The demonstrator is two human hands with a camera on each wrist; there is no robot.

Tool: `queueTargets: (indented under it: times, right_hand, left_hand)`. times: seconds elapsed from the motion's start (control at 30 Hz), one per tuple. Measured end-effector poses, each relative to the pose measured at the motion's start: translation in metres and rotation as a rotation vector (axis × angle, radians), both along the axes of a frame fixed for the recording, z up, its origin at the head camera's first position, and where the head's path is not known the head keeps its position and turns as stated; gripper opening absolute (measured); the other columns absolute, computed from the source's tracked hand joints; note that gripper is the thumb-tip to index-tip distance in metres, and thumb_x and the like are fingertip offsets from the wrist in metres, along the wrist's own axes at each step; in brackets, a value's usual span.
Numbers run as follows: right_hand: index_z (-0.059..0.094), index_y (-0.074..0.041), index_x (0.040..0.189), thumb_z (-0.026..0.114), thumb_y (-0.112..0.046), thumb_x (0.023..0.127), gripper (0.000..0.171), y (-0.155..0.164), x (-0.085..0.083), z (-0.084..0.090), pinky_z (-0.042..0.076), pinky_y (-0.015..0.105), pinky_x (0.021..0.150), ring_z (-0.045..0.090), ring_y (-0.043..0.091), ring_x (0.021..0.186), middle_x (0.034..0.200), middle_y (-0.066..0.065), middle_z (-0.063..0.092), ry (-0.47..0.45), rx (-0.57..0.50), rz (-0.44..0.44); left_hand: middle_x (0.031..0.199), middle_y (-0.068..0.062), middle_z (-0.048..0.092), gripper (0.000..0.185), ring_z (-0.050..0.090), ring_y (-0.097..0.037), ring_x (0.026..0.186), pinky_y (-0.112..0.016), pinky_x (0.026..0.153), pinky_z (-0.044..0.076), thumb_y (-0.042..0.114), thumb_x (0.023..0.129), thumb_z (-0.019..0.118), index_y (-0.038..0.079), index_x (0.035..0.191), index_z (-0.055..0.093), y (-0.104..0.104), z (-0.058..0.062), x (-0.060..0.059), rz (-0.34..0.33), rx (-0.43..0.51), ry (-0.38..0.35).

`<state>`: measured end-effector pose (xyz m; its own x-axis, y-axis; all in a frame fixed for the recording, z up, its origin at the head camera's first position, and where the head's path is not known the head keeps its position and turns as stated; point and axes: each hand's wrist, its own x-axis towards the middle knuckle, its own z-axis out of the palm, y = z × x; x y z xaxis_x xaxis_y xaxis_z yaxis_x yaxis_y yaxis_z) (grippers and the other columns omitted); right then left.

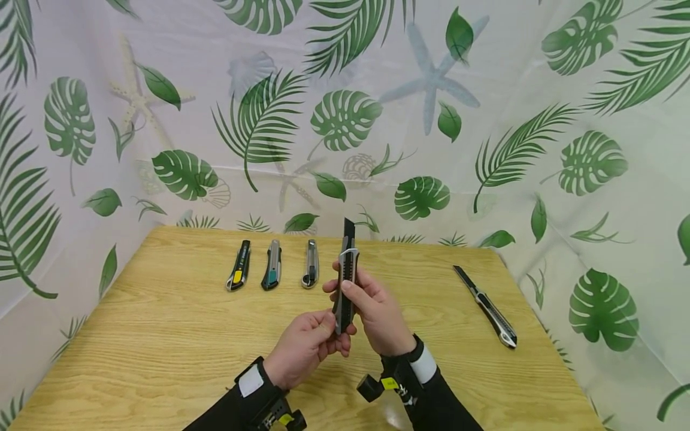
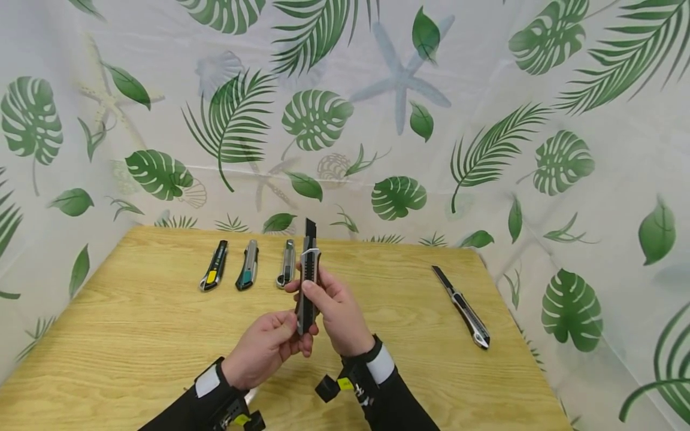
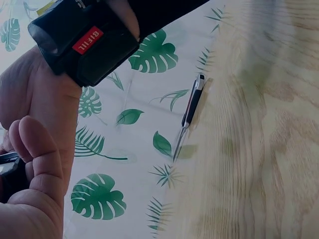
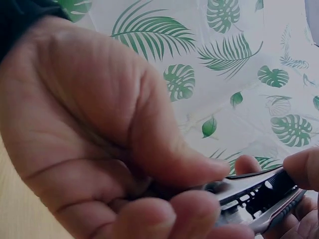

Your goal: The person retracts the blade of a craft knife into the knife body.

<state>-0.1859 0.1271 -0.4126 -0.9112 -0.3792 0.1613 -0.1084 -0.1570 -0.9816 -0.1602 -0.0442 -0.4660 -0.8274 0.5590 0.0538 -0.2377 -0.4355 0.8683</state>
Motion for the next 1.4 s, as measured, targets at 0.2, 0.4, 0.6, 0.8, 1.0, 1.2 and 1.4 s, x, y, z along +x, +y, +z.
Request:
queueTargets:
  times: [0.2,0.4,0.6,0.8,1.0,1.2,1.4]
  right_hand:
    - [0.051,-0.012,0.146,0.054,-0.03,0.107,0.042,-0.001,0.003,-0.007,0.038,0.046,0.102,0.052,0.034,0.111,0.12,0.014,0.065,-0.016,-0.026,0.024]
    - [0.045,-0.014,0.151,0.053,-0.02,0.107,0.045,0.0,0.004,-0.013,0.037,0.045,0.104,0.054,0.031,0.114,0.128,0.015,0.062,-0.03,-0.076,0.055]
    - [0.036,-0.02,0.158,0.049,-0.009,0.107,0.054,-0.002,0.006,-0.019,0.036,0.042,0.106,0.05,0.032,0.123,0.138,0.016,0.055,-0.053,-0.099,0.103]
    - [0.034,-0.021,0.159,0.05,-0.011,0.107,0.055,0.0,0.006,-0.023,0.034,0.044,0.108,0.048,0.033,0.129,0.141,0.018,0.053,-0.048,-0.063,0.106]
    - [0.06,-0.017,0.14,0.064,-0.026,0.102,0.038,0.001,0.009,-0.026,0.05,0.036,0.09,0.062,0.027,0.108,0.122,0.011,0.062,0.09,0.174,-0.166]
    - [0.07,-0.016,0.102,0.071,-0.039,0.097,0.024,0.001,0.008,-0.027,0.052,0.032,0.064,0.062,0.02,0.079,0.092,0.004,0.065,0.221,0.415,-0.363]
    - [0.061,-0.006,0.129,0.076,-0.036,0.093,0.049,0.016,-0.023,-0.026,0.054,0.032,0.07,0.067,0.016,0.081,0.093,0.003,0.07,0.182,0.542,-0.43]
  left_hand:
    - [0.106,-0.008,0.066,0.052,0.064,-0.015,0.087,-0.03,0.084,0.055,0.034,0.109,0.041,-0.011,0.131,0.054,-0.001,0.001,-0.001,0.011,0.004,-0.016]
    - [0.105,-0.008,0.066,0.05,0.064,-0.014,0.086,-0.03,0.083,0.055,0.03,0.111,0.038,-0.014,0.131,0.051,-0.001,0.002,-0.002,0.024,-0.001,-0.02]
    - [0.102,-0.011,0.064,0.045,0.062,-0.016,0.084,-0.03,0.082,0.055,0.026,0.112,0.037,-0.011,0.128,0.055,-0.003,0.004,-0.004,0.055,-0.014,-0.033]
    - [0.105,-0.011,0.065,0.046,0.063,-0.016,0.085,-0.03,0.082,0.055,0.03,0.11,0.041,-0.009,0.127,0.058,-0.005,-0.001,-0.005,0.06,-0.04,0.001]
    - [0.091,-0.007,0.067,0.045,0.065,-0.016,0.082,-0.033,0.084,0.055,0.032,0.109,0.049,-0.007,0.125,0.063,0.001,-0.008,-0.005,0.128,-0.161,0.055]
    - [0.086,-0.009,0.069,0.044,0.067,-0.018,0.079,-0.035,0.088,0.055,0.033,0.107,0.053,-0.003,0.128,0.065,0.007,-0.015,-0.004,0.191,-0.268,0.053]
    - [0.111,-0.018,0.07,0.05,0.069,-0.021,0.086,-0.037,0.082,0.057,0.037,0.106,0.055,-0.007,0.127,0.064,0.006,-0.018,-0.002,0.186,-0.395,0.075]
